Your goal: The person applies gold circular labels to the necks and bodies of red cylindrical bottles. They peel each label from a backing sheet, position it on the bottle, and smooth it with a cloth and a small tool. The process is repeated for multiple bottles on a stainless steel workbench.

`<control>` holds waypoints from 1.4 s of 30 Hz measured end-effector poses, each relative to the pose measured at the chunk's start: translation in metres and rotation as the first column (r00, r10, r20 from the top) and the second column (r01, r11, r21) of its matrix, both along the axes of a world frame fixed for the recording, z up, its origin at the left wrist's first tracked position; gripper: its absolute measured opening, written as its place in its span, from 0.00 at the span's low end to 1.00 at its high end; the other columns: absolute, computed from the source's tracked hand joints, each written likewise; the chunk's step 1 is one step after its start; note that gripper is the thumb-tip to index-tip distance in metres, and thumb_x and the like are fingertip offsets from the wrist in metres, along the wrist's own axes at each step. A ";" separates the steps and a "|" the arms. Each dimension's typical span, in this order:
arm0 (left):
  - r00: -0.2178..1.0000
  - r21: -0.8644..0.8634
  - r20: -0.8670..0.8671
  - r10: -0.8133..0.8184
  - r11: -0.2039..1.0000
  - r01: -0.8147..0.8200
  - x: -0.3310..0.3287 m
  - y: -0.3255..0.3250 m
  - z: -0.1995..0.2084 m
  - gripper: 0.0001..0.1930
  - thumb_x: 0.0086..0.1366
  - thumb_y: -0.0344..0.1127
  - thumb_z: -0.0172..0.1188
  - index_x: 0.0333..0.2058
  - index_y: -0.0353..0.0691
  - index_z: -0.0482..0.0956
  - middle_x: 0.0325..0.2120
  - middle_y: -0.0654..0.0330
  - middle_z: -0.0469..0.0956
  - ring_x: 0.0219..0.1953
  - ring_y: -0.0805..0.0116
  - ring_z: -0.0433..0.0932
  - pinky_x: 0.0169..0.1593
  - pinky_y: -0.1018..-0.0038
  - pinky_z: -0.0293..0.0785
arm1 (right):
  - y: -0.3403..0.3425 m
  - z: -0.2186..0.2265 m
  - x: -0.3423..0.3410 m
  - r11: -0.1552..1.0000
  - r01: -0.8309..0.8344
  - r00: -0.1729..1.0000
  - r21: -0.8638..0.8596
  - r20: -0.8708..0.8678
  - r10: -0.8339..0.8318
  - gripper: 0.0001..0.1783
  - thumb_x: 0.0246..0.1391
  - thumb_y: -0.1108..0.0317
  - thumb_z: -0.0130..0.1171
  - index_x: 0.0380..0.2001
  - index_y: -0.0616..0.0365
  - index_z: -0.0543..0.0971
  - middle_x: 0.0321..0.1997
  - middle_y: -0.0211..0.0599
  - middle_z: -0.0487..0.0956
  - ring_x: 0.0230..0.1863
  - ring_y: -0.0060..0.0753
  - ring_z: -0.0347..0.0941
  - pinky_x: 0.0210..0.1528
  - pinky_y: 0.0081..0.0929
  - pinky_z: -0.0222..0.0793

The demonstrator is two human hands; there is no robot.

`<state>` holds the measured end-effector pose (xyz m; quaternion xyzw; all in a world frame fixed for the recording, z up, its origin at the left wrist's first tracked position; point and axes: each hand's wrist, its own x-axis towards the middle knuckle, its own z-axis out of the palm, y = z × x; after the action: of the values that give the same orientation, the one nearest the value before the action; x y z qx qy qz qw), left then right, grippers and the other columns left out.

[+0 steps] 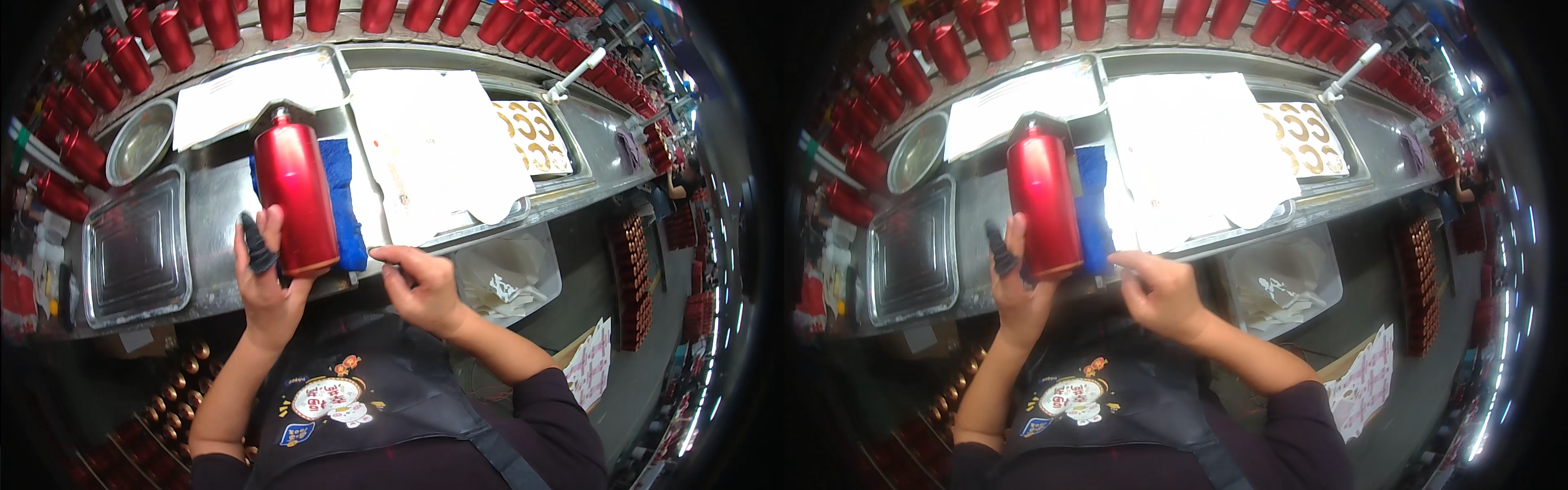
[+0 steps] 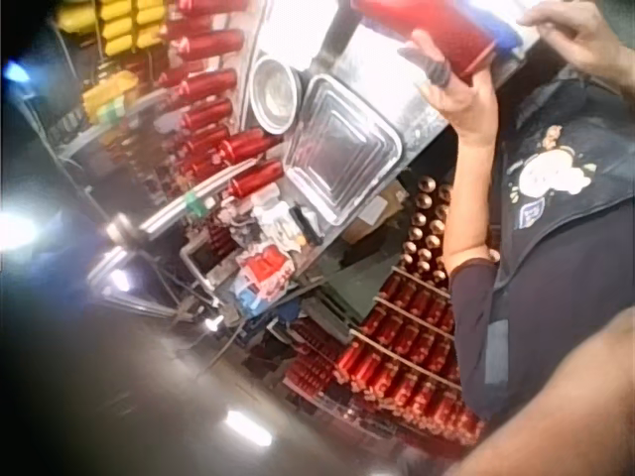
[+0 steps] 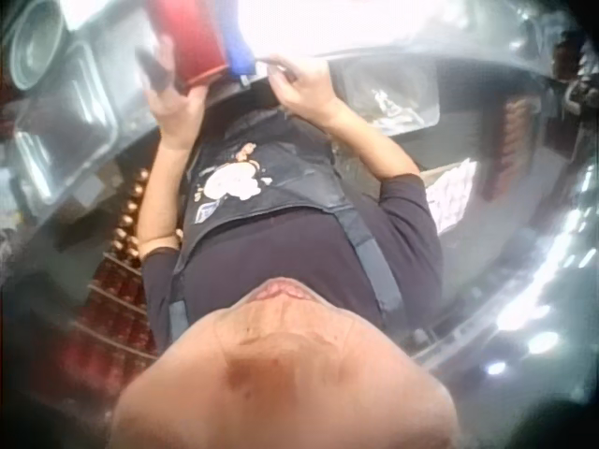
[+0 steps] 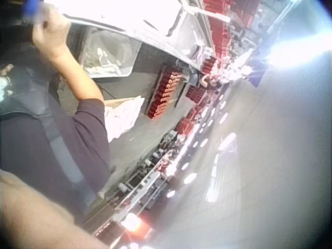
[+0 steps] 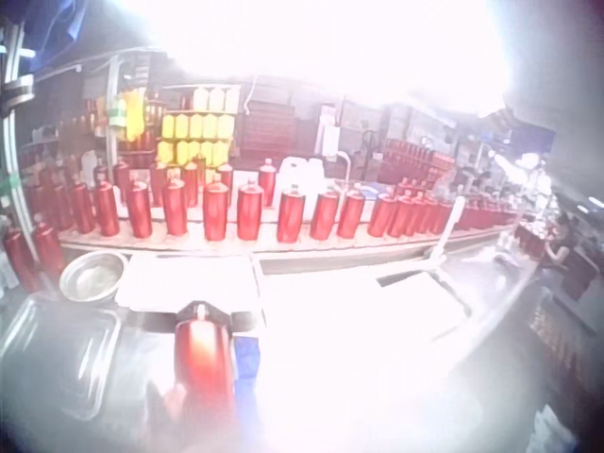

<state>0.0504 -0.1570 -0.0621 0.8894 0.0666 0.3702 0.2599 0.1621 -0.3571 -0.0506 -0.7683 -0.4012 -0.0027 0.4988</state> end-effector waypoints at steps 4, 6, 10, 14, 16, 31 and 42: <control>0.994 -0.157 -0.088 0.062 0.985 -0.075 -0.010 -0.003 -0.013 0.44 0.53 0.34 0.76 0.65 0.27 0.62 0.63 0.43 0.69 0.63 0.37 0.65 0.66 0.51 0.60 | -0.006 0.001 0.075 0.960 0.180 0.975 -0.214 0.165 -0.146 0.11 0.56 0.74 0.59 0.42 0.56 0.85 0.30 0.43 0.83 0.21 0.34 0.75 0.27 0.26 0.71; 0.992 -0.223 -0.114 0.060 0.971 -0.084 -0.012 -0.002 -0.017 0.45 0.53 0.35 0.77 0.65 0.27 0.62 0.63 0.44 0.69 0.64 0.37 0.64 0.66 0.51 0.59 | -0.001 0.003 0.124 0.854 0.302 0.932 -0.424 0.319 -0.171 0.14 0.55 0.70 0.62 0.46 0.48 0.85 0.33 0.43 0.79 0.37 0.45 0.79 0.38 0.37 0.75; 0.986 -0.202 -0.157 0.053 0.976 -0.084 -0.015 0.001 -0.017 0.45 0.52 0.33 0.77 0.65 0.27 0.62 0.64 0.44 0.67 0.66 0.36 0.61 0.69 0.50 0.55 | 0.007 0.005 0.209 0.627 0.305 0.940 -0.717 0.332 -0.076 0.22 0.57 0.60 0.61 0.56 0.39 0.81 0.46 0.51 0.75 0.43 0.52 0.79 0.50 0.41 0.74; 0.977 -0.250 -0.212 0.033 0.964 -0.087 -0.019 0.001 -0.015 0.44 0.54 0.34 0.75 0.65 0.28 0.61 0.66 0.45 0.66 0.66 0.40 0.64 0.70 0.48 0.52 | 0.020 -0.005 0.249 0.620 0.222 0.970 -0.753 0.237 -0.058 0.24 0.57 0.53 0.60 0.58 0.32 0.79 0.49 0.53 0.73 0.44 0.54 0.78 0.53 0.41 0.72; 0.975 -0.278 -0.221 0.040 0.955 -0.102 -0.021 -0.001 -0.016 0.45 0.54 0.35 0.75 0.66 0.27 0.61 0.66 0.45 0.66 0.65 0.41 0.66 0.70 0.48 0.52 | 0.027 -0.012 0.262 0.642 0.250 0.965 -0.725 0.238 -0.107 0.25 0.57 0.52 0.60 0.59 0.32 0.79 0.49 0.54 0.73 0.44 0.54 0.78 0.53 0.41 0.72; 0.983 -0.299 -0.184 -0.011 0.953 -0.045 -0.016 0.005 0.000 0.48 0.48 0.30 0.78 0.65 0.21 0.61 0.59 0.41 0.71 0.57 0.48 0.74 0.64 0.59 0.65 | 0.069 -0.020 0.382 0.617 0.296 0.947 -0.729 0.306 -0.093 0.42 0.38 0.53 0.74 0.61 0.48 0.76 0.54 0.53 0.74 0.56 0.56 0.74 0.58 0.41 0.70; 0.976 -0.325 -0.214 -0.048 0.945 -0.024 -0.019 0.008 0.003 0.48 0.50 0.34 0.78 0.66 0.27 0.60 0.62 0.42 0.70 0.62 0.49 0.73 0.66 0.60 0.64 | 0.084 -0.042 0.483 0.847 -0.097 0.965 -0.522 -0.258 -0.048 0.15 0.41 0.69 0.73 0.35 0.61 0.86 0.30 0.33 0.84 0.31 0.24 0.75 0.36 0.23 0.70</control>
<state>0.0314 -0.1488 -0.0587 0.8699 0.1497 0.2522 0.3966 0.6448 -0.2727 -0.0926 -0.8643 -0.3268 0.2158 0.3156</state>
